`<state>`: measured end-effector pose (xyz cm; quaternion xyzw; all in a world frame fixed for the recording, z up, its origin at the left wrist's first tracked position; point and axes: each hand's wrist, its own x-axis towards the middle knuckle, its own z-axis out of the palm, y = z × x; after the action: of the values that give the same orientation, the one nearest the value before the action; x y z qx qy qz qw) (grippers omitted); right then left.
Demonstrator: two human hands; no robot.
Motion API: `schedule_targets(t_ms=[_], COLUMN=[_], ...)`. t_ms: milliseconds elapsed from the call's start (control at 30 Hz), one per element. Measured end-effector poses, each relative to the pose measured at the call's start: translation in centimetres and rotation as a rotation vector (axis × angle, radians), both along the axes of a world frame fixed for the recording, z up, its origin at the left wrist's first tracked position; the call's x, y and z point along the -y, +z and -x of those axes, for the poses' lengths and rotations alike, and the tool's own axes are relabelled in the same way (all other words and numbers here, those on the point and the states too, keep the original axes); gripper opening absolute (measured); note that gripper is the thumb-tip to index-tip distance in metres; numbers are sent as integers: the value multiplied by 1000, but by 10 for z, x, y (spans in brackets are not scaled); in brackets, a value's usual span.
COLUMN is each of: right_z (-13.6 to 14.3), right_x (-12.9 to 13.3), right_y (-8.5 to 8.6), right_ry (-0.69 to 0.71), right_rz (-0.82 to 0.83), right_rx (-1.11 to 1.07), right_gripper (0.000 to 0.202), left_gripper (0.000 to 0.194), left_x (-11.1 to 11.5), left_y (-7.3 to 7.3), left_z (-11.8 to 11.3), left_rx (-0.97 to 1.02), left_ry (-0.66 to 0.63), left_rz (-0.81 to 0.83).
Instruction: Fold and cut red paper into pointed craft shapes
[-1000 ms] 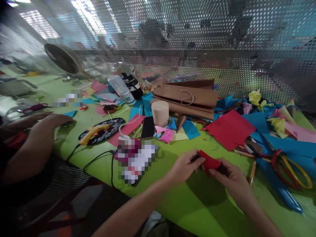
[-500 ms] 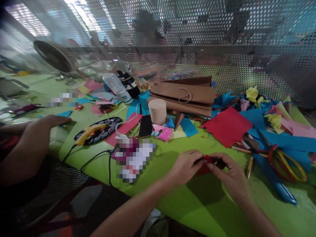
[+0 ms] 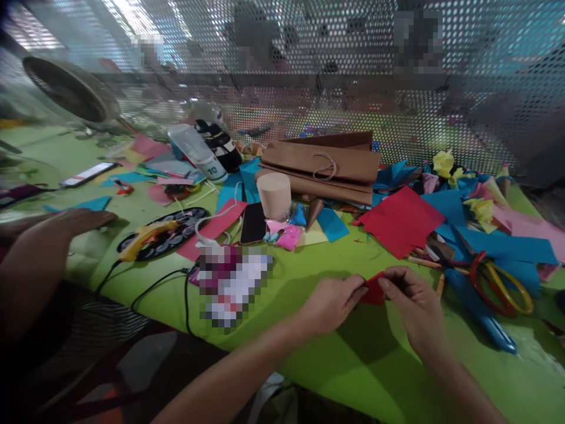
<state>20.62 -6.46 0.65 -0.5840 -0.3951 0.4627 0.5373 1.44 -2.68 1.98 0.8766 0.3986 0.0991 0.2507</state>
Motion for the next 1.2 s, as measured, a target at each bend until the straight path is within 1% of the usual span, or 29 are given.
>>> schedule_targets(t_ms=[133, 267, 400, 533, 667, 767, 867, 933, 1000, 1100, 1200], right_z=[-1, -3, -5, -6, -8, -8, -7, -6, -5, -3, -2], right_x=[2, 1, 0, 0, 1, 0, 0, 1, 1, 1, 0], right_y=[2, 1, 1, 2, 0, 0, 1, 3, 4, 6, 8], right_ry=[20, -27, -33, 36, 44, 16, 0, 11, 20, 7, -10], right_rz=[13, -6, -34, 19, -5, -28, -40, -27, -13, 2, 23], right_rx=[-1, -20, -112, -185, -195, -178, -104, -54, -28, 40, 106], right_gripper=[26, 23, 23, 30, 20, 18, 21, 25, 28, 25, 26], left_gripper=[29, 33, 30, 31, 32, 32, 30, 24, 16, 14, 21], left_x=[0, 0, -1, -4, -5, -4, -3, -3, -3, -3, -2], left_y=[1, 2, 5, 10, 12, 9, 6, 5, 4, 4, 4], left_z=[0, 0, 1, 4, 7, 6, 4, 3, 1, -1, -2], left_rx=[-35, 12, 69, 132, 221, 213, 104, 21, -35, -57, -46], left_ry=[-4, -1, -9, -21, -52, -40, 10, 18, -16, -63, -46], left_rz=[-13, -12, 50, 149, 200, 151, 13, -81, -142, -176, -172])
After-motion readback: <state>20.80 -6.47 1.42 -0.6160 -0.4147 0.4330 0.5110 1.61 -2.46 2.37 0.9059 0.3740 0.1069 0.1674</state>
